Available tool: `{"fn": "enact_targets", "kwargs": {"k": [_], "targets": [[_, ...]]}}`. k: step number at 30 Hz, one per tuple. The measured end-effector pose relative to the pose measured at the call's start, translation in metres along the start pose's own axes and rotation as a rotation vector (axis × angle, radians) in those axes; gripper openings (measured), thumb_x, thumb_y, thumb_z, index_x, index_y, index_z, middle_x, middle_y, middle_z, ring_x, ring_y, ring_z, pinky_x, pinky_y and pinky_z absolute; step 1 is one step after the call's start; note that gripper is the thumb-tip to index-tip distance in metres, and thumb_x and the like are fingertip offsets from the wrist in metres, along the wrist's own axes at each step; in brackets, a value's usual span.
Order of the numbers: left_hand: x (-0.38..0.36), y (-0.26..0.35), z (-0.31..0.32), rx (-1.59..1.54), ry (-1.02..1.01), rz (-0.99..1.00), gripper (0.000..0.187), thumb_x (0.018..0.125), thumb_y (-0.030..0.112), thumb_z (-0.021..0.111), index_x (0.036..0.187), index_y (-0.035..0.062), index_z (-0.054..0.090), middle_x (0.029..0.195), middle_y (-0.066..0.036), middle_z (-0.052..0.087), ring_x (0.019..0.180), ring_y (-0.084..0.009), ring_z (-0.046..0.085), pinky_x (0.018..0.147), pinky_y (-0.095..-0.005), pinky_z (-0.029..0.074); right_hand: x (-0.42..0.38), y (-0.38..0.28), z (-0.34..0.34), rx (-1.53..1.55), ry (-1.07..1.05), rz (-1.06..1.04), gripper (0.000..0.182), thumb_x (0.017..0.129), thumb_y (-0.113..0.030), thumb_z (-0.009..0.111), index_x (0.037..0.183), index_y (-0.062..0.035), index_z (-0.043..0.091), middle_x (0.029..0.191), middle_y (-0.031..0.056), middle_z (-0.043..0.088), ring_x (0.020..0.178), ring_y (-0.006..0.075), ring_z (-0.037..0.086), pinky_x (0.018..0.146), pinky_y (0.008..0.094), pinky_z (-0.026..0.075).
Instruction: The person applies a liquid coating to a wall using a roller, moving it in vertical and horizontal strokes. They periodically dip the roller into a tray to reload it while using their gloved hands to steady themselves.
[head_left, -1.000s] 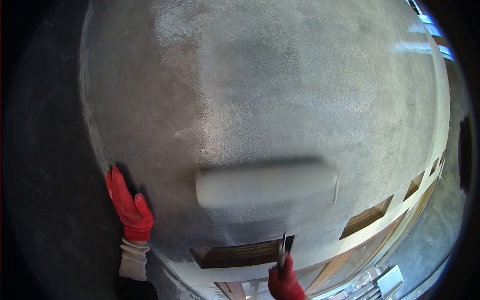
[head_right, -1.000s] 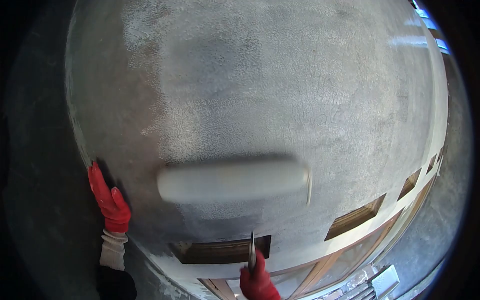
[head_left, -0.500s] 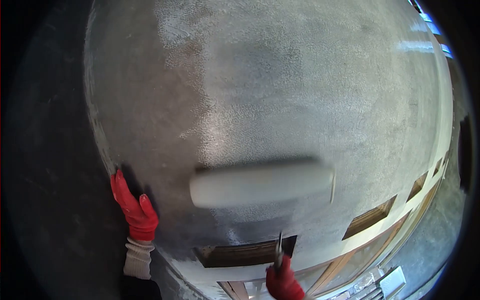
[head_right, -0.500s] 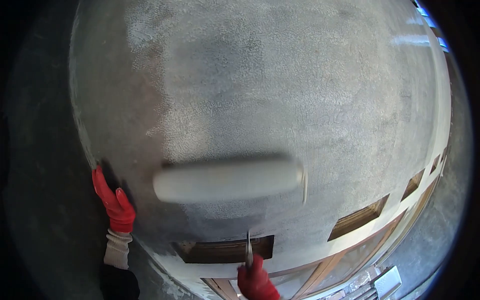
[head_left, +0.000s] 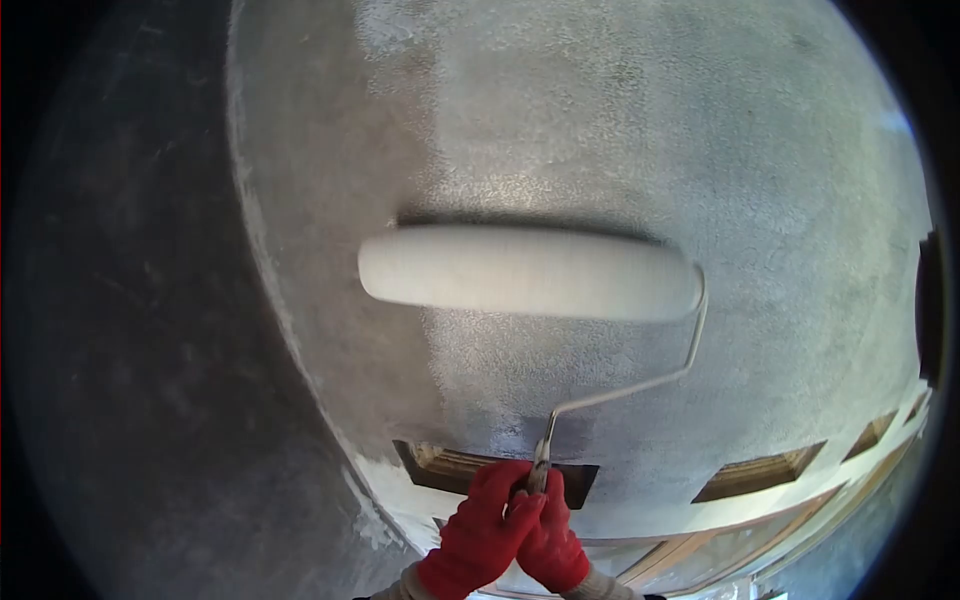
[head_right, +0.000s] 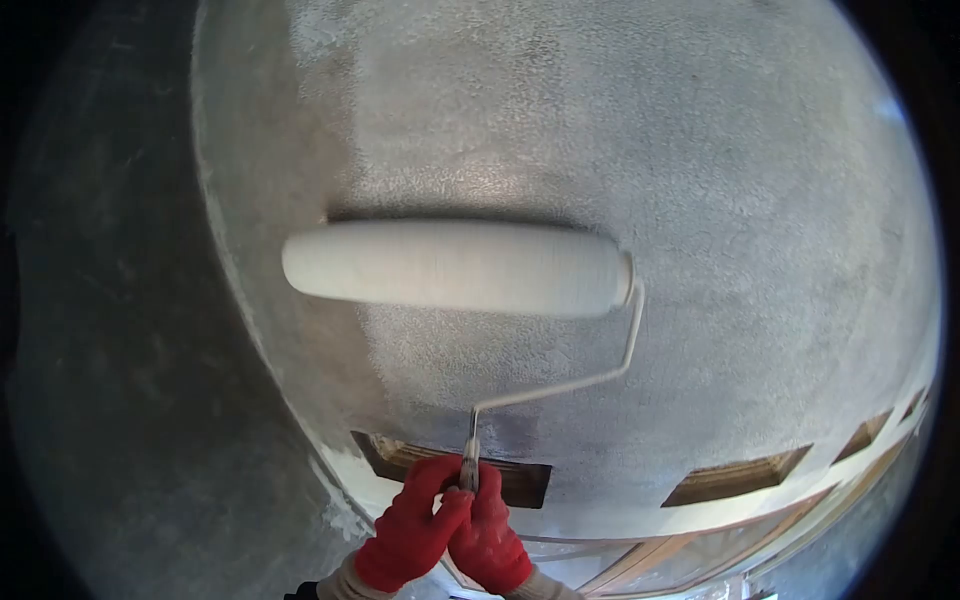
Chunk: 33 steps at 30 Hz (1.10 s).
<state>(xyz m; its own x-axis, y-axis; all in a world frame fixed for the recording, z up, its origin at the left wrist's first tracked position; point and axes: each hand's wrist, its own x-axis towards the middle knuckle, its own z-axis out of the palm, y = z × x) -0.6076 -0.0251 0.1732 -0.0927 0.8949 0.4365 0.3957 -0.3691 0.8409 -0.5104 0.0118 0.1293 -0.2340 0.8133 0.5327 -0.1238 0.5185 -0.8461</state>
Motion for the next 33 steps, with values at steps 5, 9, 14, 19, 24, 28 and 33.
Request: {"fn": "enact_targets", "kwargs": {"k": [5, 9, 14, 19, 24, 28, 33], "targets": [[0.004, 0.001, 0.014, -0.096, -0.130, -0.192, 0.028, 0.089, 0.021, 0.059, 0.113, 0.0065, 0.055, 0.102, -0.010, 0.060, 0.096, -0.0192, 0.058, 0.085, -0.0313, 0.045, -0.016, 0.008, -0.010, 0.049, -0.136, 0.013, 0.044, 0.090, -0.010, 0.051, 0.128, -0.0008, 0.031, 0.112, 0.0106, 0.047, 0.102, 0.0209, 0.048, 0.087, 0.0325, 0.040], [0.000, 0.017, 0.026, -0.016, 0.034, -0.247, 0.027, 0.092, 0.021, 0.054, 0.114, 0.0049, 0.054, 0.097, -0.009, 0.064, 0.088, -0.0184, 0.064, 0.077, -0.0296, 0.049, -0.021, 0.015, -0.033, 0.211, -0.281, 0.026, 0.051, 0.091, -0.008, 0.050, 0.135, -0.0017, 0.027, 0.122, 0.0091, 0.046, 0.111, 0.0160, 0.044, 0.094, 0.0313, 0.038], [-0.012, -0.003, 0.045, -0.004, 0.264, -0.242, 0.023, 0.093, 0.019, 0.051, 0.108, 0.0022, 0.056, 0.080, -0.010, 0.066, 0.077, -0.0162, 0.065, 0.068, -0.0284, 0.050, -0.054, 0.041, -0.048, 0.205, -0.611, 0.191, 0.044, 0.090, -0.011, 0.055, 0.128, 0.0010, 0.038, 0.113, 0.0172, 0.056, 0.105, 0.0246, 0.056, 0.089, 0.0333, 0.043], [-0.071, -0.084, 0.082, 0.232, 0.402, -0.256, 0.024, 0.090, 0.029, 0.056, 0.089, 0.0051, 0.054, 0.062, -0.014, 0.056, 0.062, -0.0366, 0.059, 0.051, -0.0392, 0.045, -0.111, 0.082, -0.087, 0.245, -0.856, 0.560, 0.036, 0.093, -0.020, 0.051, 0.123, 0.0000, 0.045, 0.102, 0.0128, 0.059, 0.087, 0.0211, 0.059, 0.073, 0.0329, 0.048], [-0.116, -0.110, 0.111, 0.291, 0.351, -0.460, 0.027, 0.090, 0.033, 0.056, 0.087, 0.0066, 0.054, 0.064, -0.014, 0.059, 0.063, -0.0369, 0.060, 0.052, -0.0424, 0.045, -0.135, 0.066, -0.122, 0.235, -0.879, 0.785, 0.045, 0.095, -0.031, 0.049, 0.126, 0.0003, 0.046, 0.099, 0.0087, 0.061, 0.085, 0.0157, 0.058, 0.076, 0.0297, 0.048], [-0.103, -0.114, 0.112, 0.364, 0.398, -0.387, 0.029, 0.090, 0.034, 0.055, 0.087, 0.0054, 0.054, 0.065, -0.014, 0.060, 0.065, -0.0365, 0.061, 0.053, -0.0412, 0.046, -0.154, 0.079, -0.133, 0.308, -0.890, 0.849, 0.048, 0.095, -0.033, 0.048, 0.128, 0.0007, 0.043, 0.101, 0.0088, 0.060, 0.088, 0.0158, 0.057, 0.077, 0.0295, 0.048], [-0.069, -0.089, 0.090, 0.251, 0.415, -0.385, 0.031, 0.091, 0.034, 0.054, 0.093, 0.0032, 0.056, 0.067, -0.017, 0.060, 0.065, -0.0362, 0.062, 0.052, -0.0400, 0.045, -0.133, 0.044, -0.139, 0.185, -0.950, 0.874, 0.049, 0.094, -0.033, 0.048, 0.129, 0.0012, 0.041, 0.104, 0.0094, 0.059, 0.090, 0.0166, 0.057, 0.078, 0.0299, 0.047]]}}
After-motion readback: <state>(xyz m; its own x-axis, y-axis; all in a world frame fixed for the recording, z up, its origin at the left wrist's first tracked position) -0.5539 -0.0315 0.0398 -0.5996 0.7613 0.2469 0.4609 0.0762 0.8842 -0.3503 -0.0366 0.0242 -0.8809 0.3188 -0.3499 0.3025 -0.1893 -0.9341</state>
